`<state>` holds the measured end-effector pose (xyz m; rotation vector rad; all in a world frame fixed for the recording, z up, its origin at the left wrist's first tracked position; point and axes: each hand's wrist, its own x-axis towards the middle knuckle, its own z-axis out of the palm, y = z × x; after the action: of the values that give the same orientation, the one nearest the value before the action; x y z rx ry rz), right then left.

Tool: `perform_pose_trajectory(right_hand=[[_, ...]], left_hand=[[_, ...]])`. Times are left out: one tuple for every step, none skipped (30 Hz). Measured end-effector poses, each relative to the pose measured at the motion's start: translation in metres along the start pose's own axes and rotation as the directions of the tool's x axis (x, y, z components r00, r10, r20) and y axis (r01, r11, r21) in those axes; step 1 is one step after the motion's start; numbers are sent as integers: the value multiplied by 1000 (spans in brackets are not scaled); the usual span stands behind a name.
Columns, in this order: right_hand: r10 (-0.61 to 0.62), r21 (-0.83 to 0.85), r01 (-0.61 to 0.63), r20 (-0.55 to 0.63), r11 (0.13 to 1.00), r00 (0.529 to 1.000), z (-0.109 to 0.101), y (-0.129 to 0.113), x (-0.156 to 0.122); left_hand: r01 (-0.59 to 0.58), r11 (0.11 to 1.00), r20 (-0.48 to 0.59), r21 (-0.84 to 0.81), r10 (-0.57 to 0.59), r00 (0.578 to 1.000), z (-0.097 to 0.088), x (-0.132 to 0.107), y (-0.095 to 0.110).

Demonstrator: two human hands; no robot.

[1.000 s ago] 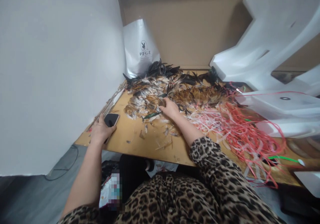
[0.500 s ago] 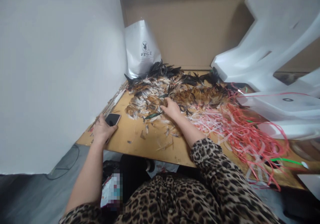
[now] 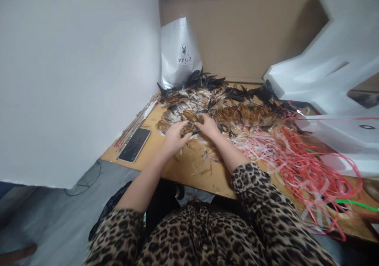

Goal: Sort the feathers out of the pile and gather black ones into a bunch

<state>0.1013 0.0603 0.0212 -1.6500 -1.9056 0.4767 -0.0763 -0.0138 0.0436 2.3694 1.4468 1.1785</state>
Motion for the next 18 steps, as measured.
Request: perform_pose_trajectory(right_hand=[[-12,54,12,-1,998,1000,2,1,4],[-17,118,17,2,993,1000,4,3,8],[-11,191,9,9,982,1000,6,6,12],[6,267,-10,18,964,1000,7,10,16],[22,338,-30,27,941,999,7,14,19],[33,393,-41,28,919,999,6,19,21],[33,426,-38,20,904,999,4,23,22],[19,435,-19,5,900,1000,0,28,23],[-1,424,8,-17,906,1000,-5,32,24],[-23,401,36,-38,915,999,-11,35,25],[-45,374,65,-62,925,997,-19,37,26],[-67,348,93,-87,933,994,-28,38,27],[-82,323,114,-112,940,990,-38,38,29],[-92,299,129,-136,946,986,-48,38,30],[-94,273,136,-161,952,983,-59,37,32],[-92,243,133,-173,961,981,-70,36,35],[-87,211,126,-187,969,979,-80,35,38],[-77,180,115,-202,977,976,-90,37,42]], left_hand=[[-49,996,16,-71,50,999,16,9,6],[-79,989,22,-122,82,996,30,18,9],[-89,983,-4,-162,89,996,42,26,11],[-85,977,-51,-196,76,996,51,33,11],[-70,970,-95,-235,49,994,59,39,9],[-50,961,-122,-271,17,992,65,43,6],[-30,954,-143,-297,-14,990,69,45,2],[-14,949,-153,-314,-36,988,73,45,-2],[-3,946,-155,-323,-50,987,75,45,-6],[4,946,-156,-324,-57,986,77,44,-9],[6,947,-153,-320,-58,987,79,42,-13],[6,949,-149,-316,-56,987,80,40,-15],[3,951,-144,-311,-51,988,81,38,-17],[-2,952,-137,-307,-42,990,82,36,-19],[-9,953,-131,-303,-32,991,83,35,-20],[-18,954,-126,-299,-20,992,84,34,-20],[-28,956,-123,-293,-9,992,84,34,-20],[-39,958,-124,-285,3,992,84,33,-20]])
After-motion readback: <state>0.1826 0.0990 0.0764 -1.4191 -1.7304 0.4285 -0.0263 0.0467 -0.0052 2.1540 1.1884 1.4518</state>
